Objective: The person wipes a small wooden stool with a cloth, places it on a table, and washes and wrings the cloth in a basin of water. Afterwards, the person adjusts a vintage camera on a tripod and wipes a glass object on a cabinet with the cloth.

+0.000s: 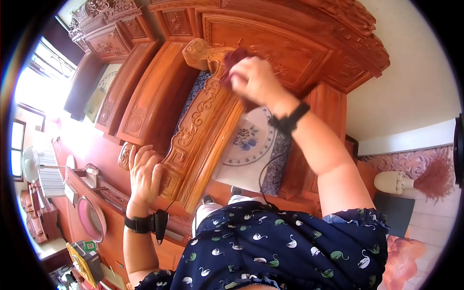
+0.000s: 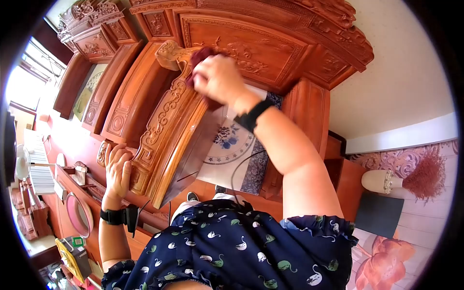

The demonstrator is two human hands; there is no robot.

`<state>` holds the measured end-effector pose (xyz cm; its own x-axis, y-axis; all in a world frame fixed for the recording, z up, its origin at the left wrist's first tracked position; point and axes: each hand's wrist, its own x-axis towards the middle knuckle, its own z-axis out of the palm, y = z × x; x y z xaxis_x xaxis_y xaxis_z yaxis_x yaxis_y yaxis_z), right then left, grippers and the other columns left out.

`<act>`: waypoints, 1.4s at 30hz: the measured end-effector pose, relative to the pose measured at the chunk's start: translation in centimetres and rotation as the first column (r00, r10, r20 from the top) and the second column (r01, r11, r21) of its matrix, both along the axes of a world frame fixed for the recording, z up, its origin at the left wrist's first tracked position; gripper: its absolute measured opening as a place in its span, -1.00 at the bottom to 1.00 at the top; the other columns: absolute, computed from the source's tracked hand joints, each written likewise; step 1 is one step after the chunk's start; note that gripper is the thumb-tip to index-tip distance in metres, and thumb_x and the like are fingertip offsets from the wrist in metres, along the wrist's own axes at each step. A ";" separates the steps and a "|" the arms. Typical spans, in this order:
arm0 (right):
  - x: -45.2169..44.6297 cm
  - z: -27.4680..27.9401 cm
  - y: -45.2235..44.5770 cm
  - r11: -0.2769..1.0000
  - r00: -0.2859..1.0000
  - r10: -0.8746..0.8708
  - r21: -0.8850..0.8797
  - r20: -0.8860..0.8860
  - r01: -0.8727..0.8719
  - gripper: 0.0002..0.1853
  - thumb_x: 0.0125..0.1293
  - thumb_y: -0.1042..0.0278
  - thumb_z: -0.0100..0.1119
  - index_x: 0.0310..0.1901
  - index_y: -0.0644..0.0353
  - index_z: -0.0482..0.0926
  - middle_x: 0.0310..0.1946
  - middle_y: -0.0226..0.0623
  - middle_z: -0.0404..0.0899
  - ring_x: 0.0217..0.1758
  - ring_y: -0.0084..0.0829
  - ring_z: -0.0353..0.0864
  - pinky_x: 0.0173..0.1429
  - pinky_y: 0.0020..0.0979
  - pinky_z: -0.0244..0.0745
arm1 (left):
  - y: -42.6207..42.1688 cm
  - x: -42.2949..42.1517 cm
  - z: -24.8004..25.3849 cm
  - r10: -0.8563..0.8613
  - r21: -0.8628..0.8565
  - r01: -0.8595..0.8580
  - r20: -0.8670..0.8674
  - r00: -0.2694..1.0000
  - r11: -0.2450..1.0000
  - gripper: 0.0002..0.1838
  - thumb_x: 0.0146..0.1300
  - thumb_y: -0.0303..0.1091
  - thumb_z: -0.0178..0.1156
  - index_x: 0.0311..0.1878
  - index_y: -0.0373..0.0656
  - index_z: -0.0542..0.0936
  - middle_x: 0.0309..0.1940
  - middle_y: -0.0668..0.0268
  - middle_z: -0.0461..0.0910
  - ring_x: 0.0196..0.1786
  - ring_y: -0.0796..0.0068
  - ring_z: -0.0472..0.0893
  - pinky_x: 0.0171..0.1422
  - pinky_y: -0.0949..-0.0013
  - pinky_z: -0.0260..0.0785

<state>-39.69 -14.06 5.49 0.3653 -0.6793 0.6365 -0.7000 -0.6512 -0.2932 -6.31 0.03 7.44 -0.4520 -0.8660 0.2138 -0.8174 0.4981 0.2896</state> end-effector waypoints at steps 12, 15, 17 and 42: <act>10.8 0.6 13.3 0.975 0.978 0.204 -0.096 0.050 -0.198 -0.88 -0.08 0.26 0.13 -0.44 0.00 0.48 -0.51 -0.45 0.39 -0.34 -0.38 0.40 -0.18 -0.23 0.24 | 0.3 0.3 -0.4 -0.039 -0.048 0.035 -0.085 0.996 0.998 -0.70 0.27 -0.21 -0.16 -0.37 -0.17 0.50 -0.31 0.20 0.48 0.11 0.13 0.38 0.37 0.02 -0.10; 15.0 1.2 19.2 0.935 0.935 0.355 0.006 -0.002 -0.355 -0.83 -0.06 0.18 0.15 -0.44 -0.02 0.45 -0.40 -0.42 0.37 -0.18 -0.39 0.37 -0.03 -0.26 0.23 | 0.5 0.3 -0.5 -0.039 -0.055 0.032 -0.131 0.991 0.998 -0.68 0.28 -0.19 -0.18 -0.37 -0.17 0.51 -0.32 0.21 0.48 0.12 0.12 0.38 0.38 0.03 -0.12; 14.7 1.4 18.7 0.909 0.908 0.414 0.021 0.069 -0.416 -0.80 -0.06 0.16 0.17 -0.38 -0.04 0.47 -0.34 -0.43 0.40 -0.14 -0.38 0.40 0.00 -0.24 0.24 | 0.6 0.4 -0.5 -0.023 -0.053 0.015 -0.158 0.987 0.998 -0.66 0.29 -0.18 -0.19 -0.38 -0.16 0.52 -0.32 0.21 0.48 0.12 0.13 0.38 0.38 0.03 -0.12; -3.8 5.3 -1.9 0.886 0.928 0.289 0.434 -0.235 -0.166 -0.48 0.14 0.36 0.19 0.18 -0.15 0.39 0.19 -0.09 0.27 0.26 -0.04 0.23 0.32 -0.17 0.20 | 1.3 -4.2 2.2 0.113 0.171 -0.131 0.114 0.987 0.976 -0.10 -0.11 0.23 0.24 0.12 -0.37 0.34 -0.14 0.14 0.50 0.03 0.17 0.42 0.44 -0.12 -0.32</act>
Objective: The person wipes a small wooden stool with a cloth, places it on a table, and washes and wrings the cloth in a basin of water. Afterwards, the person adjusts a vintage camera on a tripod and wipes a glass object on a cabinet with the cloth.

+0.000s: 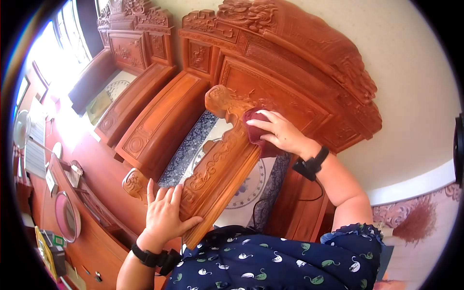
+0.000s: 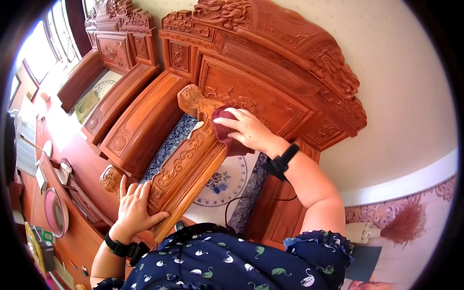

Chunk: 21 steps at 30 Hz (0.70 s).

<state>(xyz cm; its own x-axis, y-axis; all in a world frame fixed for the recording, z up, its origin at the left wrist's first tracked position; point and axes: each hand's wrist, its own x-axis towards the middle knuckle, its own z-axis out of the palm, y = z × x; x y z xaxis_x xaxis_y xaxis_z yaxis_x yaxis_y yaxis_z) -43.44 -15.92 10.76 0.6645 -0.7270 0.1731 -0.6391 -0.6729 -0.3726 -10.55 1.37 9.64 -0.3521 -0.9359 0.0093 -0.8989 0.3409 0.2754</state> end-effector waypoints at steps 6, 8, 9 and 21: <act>5.7 -1.1 -9.2 0.962 0.966 0.240 -0.158 0.098 -0.223 -0.61 0.04 0.47 0.26 -0.04 -0.10 0.58 -0.02 -0.13 0.38 0.05 -0.12 0.39 0.15 -0.25 0.35 | 0.1 0.1 -0.9 -0.022 -0.106 0.015 -0.061 0.998 0.994 -0.04 -0.15 0.34 0.21 0.07 -0.40 0.37 -0.25 0.09 0.52 -0.13 0.13 0.50 0.45 -0.12 -0.30; 7.8 -0.7 -11.7 0.942 0.945 0.316 -0.150 0.082 -0.301 -0.63 0.00 0.41 0.31 -0.09 -0.10 0.60 -0.11 -0.12 0.39 -0.04 -0.12 0.42 0.10 -0.24 0.38 | -0.1 0.0 -0.3 0.016 -0.053 -0.017 -0.023 1.000 0.998 -0.07 -0.15 0.32 0.21 0.08 -0.37 0.38 -0.25 0.15 0.53 -0.11 0.18 0.50 0.44 -0.10 -0.26; 8.3 -0.7 -12.6 0.943 0.950 0.311 -0.139 0.033 -0.303 -0.61 -0.02 0.36 0.34 -0.07 -0.09 0.60 -0.12 -0.12 0.38 -0.04 -0.11 0.43 0.10 -0.23 0.38 | -0.3 0.3 -0.5 0.029 -0.084 -0.030 -0.009 1.000 0.996 -0.09 -0.15 0.30 0.22 0.09 -0.34 0.38 -0.27 0.20 0.53 -0.07 0.23 0.49 0.45 -0.09 -0.26; 13.9 -1.3 -15.3 0.964 0.962 -0.261 -0.075 -0.084 0.255 -0.47 0.09 0.08 0.18 0.16 -0.24 0.39 0.05 -0.19 0.44 0.14 -0.09 0.36 0.21 -0.14 0.31 | 0.1 -0.1 -0.2 0.068 -0.046 -0.070 -0.029 0.997 0.997 -0.09 -0.09 0.32 0.16 0.08 -0.39 0.38 -0.24 0.05 0.50 -0.07 0.09 0.47 0.45 -0.06 -0.24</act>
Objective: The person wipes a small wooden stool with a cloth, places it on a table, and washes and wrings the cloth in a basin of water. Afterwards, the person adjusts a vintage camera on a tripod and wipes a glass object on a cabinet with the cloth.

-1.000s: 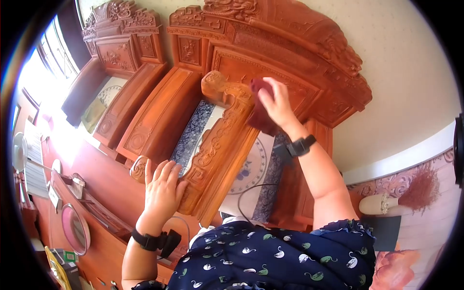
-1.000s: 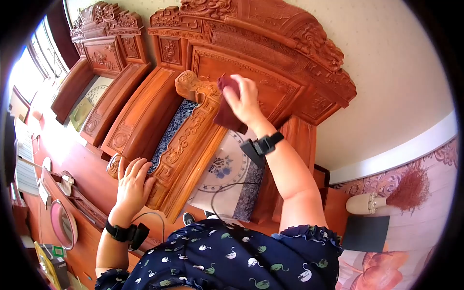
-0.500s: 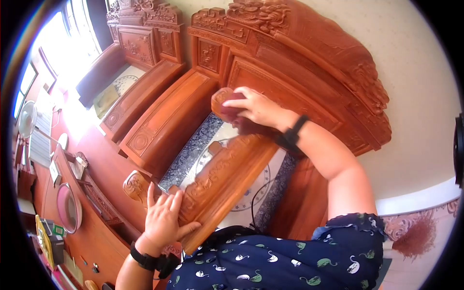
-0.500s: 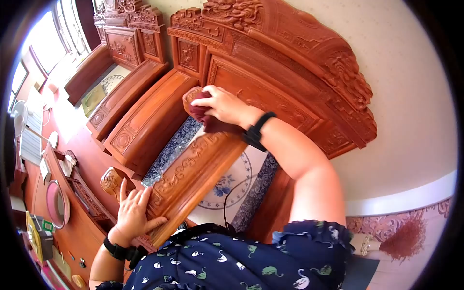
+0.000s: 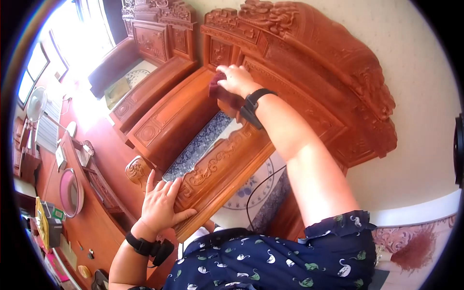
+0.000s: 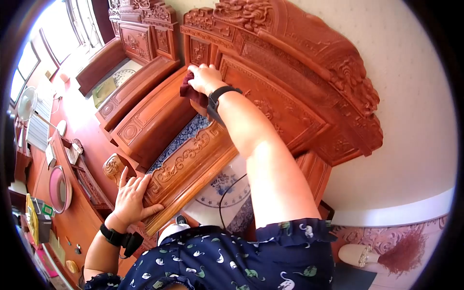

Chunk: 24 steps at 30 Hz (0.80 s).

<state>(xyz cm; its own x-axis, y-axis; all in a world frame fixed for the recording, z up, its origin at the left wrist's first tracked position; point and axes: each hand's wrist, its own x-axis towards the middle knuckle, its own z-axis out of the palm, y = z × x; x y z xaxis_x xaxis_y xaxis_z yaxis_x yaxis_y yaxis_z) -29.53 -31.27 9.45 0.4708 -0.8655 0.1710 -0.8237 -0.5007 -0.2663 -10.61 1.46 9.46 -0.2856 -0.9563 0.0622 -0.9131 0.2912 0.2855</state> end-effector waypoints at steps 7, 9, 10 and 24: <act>-1.5 -1.3 3.0 0.887 0.902 0.431 -0.184 0.006 -0.423 -0.58 -0.02 0.42 0.24 -0.06 -0.24 0.57 0.06 -0.30 0.35 0.07 -0.09 0.35 0.13 -0.10 0.38 | -0.1 0.8 -0.6 0.018 -0.033 -0.021 -0.063 0.998 0.999 -0.21 -0.04 0.24 0.16 0.04 -0.32 0.44 -0.26 0.14 0.54 -0.07 0.17 0.50 0.44 -0.04 -0.22; -2.9 -0.8 5.2 0.839 0.859 0.496 -0.186 -0.123 -0.511 -0.64 -0.01 0.41 0.23 -0.13 -0.26 0.60 0.05 -0.31 0.35 0.04 -0.13 0.36 0.05 -0.12 0.41 | -0.1 1.0 -0.7 0.012 -0.055 -0.016 -0.069 0.998 0.998 -0.22 -0.04 0.23 0.17 0.04 -0.32 0.44 -0.28 0.15 0.54 -0.08 0.17 0.50 0.45 -0.04 -0.22; -3.7 -0.5 6.3 0.825 0.835 0.517 -0.153 -0.188 -0.545 -0.65 0.00 0.41 0.21 -0.15 -0.26 0.61 0.05 -0.32 0.36 0.03 -0.15 0.37 0.02 -0.12 0.42 | -0.1 0.9 -0.8 0.009 -0.077 -0.015 -0.074 0.997 0.997 -0.23 -0.04 0.22 0.17 0.04 -0.31 0.44 -0.29 0.16 0.54 -0.08 0.17 0.50 0.45 -0.04 -0.22; 0.3 -1.2 6.3 0.492 0.217 0.681 0.218 -0.700 -0.843 -0.97 -0.09 0.24 0.18 -0.55 -0.15 0.61 -0.36 -0.58 0.48 -0.08 -0.44 0.37 0.02 -0.42 0.22 | 0.6 0.8 -1.1 0.014 -0.090 -0.022 -0.083 0.996 0.996 -0.24 -0.02 0.23 0.16 0.05 -0.26 0.43 -0.34 0.23 0.51 -0.13 0.25 0.49 0.46 -0.01 -0.24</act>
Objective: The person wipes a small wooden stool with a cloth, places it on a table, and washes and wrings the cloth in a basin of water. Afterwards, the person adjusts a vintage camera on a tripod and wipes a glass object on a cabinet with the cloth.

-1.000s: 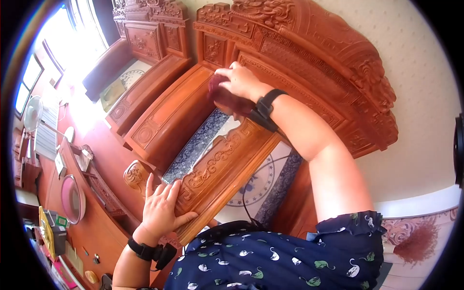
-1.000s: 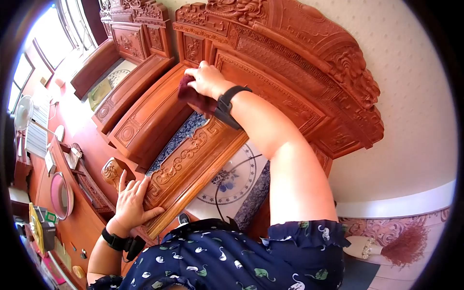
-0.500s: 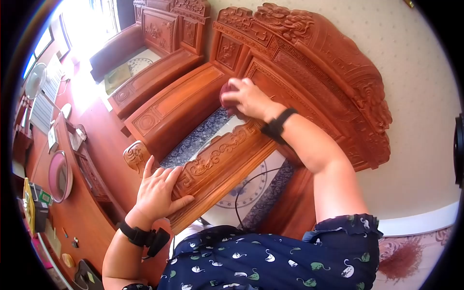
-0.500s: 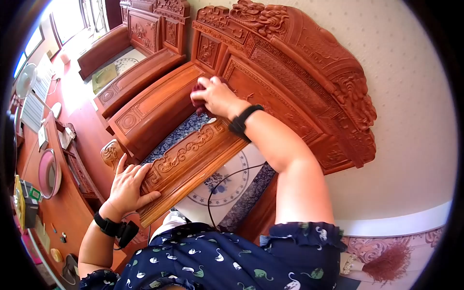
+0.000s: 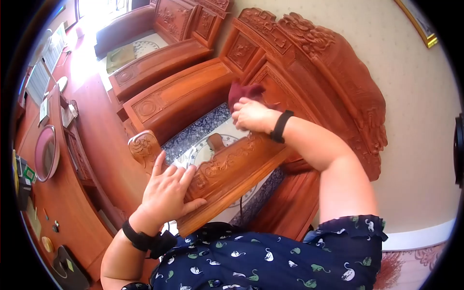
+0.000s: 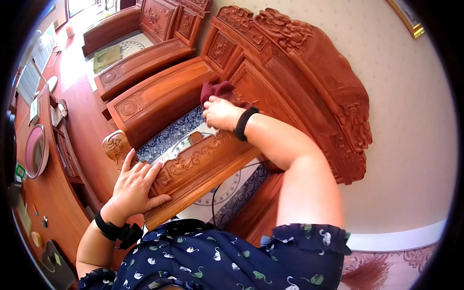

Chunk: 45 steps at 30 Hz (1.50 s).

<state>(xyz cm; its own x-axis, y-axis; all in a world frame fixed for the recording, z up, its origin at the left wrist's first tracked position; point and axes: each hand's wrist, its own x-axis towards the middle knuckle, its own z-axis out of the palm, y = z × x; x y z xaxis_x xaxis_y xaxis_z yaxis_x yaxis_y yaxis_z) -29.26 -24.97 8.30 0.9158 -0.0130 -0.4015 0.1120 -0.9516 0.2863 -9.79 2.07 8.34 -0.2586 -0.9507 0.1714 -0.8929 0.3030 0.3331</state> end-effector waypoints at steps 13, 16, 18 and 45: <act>-0.5 4.6 -2.7 0.754 0.835 -0.458 0.631 0.305 0.184 -0.65 -0.12 0.58 0.24 -0.21 0.03 0.61 -0.16 -0.34 0.51 -0.02 -0.21 0.48 0.01 -0.35 0.44 | -0.2 0.5 -0.1 -0.010 0.023 0.009 0.019 1.000 1.000 -0.20 -0.01 0.27 0.14 0.07 -0.29 0.44 -0.36 0.24 0.51 -0.12 0.28 0.49 0.47 -0.01 -0.28; -1.6 3.8 -5.3 0.541 0.653 -0.712 0.795 0.259 0.275 -0.57 0.04 0.69 0.14 -0.01 0.11 0.51 -0.03 -0.33 0.54 0.06 -0.38 0.50 0.18 -0.44 0.37 | -0.3 0.4 0.1 -0.010 0.049 0.009 0.021 1.000 0.999 -0.21 -0.02 0.26 0.15 0.06 -0.29 0.44 -0.37 0.24 0.51 -0.12 0.27 0.49 0.47 -0.02 -0.28; -0.7 4.2 -6.8 0.229 0.607 -0.794 0.906 -0.038 0.357 -0.56 0.08 0.64 0.15 0.04 0.13 0.46 -0.05 -0.36 0.56 0.05 -0.47 0.49 0.18 -0.46 0.35 | -0.3 0.3 0.0 -0.004 0.056 0.003 0.023 1.000 0.998 -0.21 -0.02 0.26 0.16 0.06 -0.29 0.44 -0.37 0.24 0.51 -0.13 0.27 0.48 0.47 -0.02 -0.27; -10.5 3.5 5.8 0.767 0.561 -0.639 0.499 0.527 0.404 -0.67 0.09 0.56 0.10 -0.09 0.01 0.57 0.08 -0.15 0.39 0.13 -0.11 0.39 0.17 -0.26 0.37 | -0.4 -0.6 0.7 -0.021 0.033 0.019 0.066 0.998 0.999 -0.21 -0.05 0.17 0.19 0.04 -0.39 0.42 -0.20 0.15 0.50 -0.07 0.19 0.47 0.45 -0.06 -0.23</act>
<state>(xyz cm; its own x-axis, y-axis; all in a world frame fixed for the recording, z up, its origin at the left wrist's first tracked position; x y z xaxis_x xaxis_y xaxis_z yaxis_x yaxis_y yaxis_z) -39.72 -19.19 11.83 0.7985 -0.5677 0.2001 -0.5282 -0.8203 -0.2194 -10.38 1.67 9.05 -0.2873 -0.9500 0.1224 -0.9073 0.3109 0.2832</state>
